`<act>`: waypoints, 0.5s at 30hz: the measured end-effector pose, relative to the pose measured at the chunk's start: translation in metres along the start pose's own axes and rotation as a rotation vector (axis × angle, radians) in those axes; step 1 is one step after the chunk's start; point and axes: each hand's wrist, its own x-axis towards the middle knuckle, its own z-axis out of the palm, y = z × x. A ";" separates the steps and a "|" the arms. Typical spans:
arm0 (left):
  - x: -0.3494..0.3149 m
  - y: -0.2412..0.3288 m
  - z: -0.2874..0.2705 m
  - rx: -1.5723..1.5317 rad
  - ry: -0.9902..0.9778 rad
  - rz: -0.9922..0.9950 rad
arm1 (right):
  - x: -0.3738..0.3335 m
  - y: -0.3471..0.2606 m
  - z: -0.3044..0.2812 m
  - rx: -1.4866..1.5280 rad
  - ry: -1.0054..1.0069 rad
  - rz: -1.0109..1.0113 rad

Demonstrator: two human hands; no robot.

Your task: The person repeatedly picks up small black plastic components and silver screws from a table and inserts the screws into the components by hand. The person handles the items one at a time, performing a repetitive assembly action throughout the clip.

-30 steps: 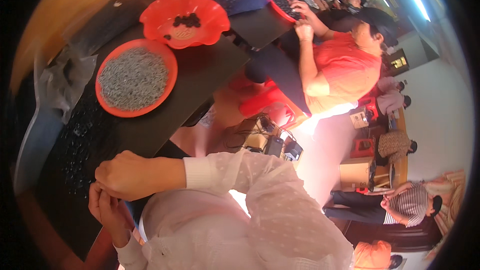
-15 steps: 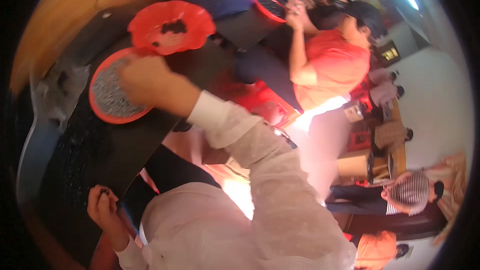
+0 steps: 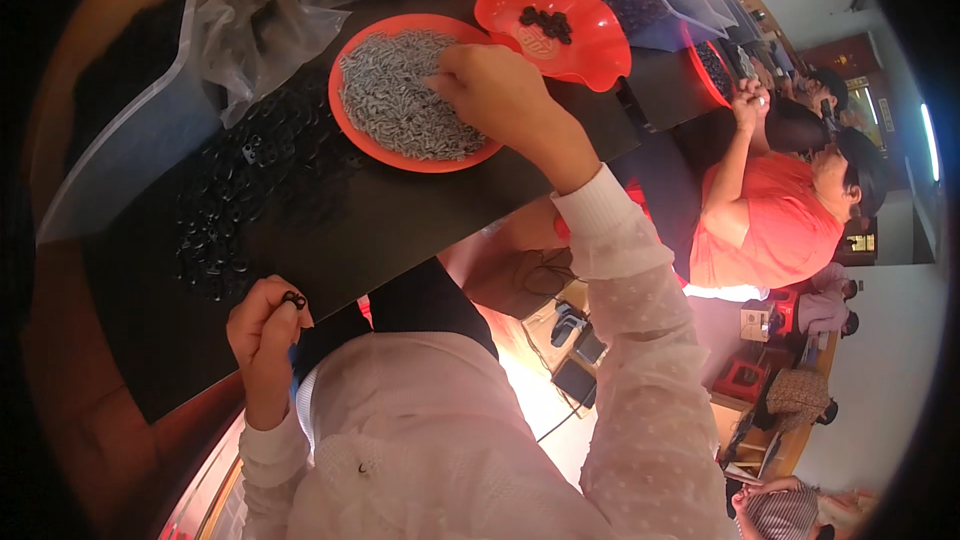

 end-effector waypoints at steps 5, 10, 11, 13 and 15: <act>0.002 0.000 0.001 -0.041 -0.014 0.000 | -0.001 -0.001 0.002 0.133 0.000 0.030; 0.002 -0.002 -0.001 -0.071 -0.008 0.003 | 0.001 -0.004 0.003 0.390 0.001 0.034; 0.001 -0.003 -0.001 -0.078 -0.007 -0.001 | 0.001 -0.004 0.003 0.424 -0.024 0.048; 0.001 -0.001 -0.002 -0.083 -0.011 -0.008 | 0.001 -0.005 0.000 0.488 -0.068 0.078; 0.001 0.000 -0.004 -0.089 -0.013 -0.014 | 0.002 -0.011 -0.003 0.538 -0.080 0.132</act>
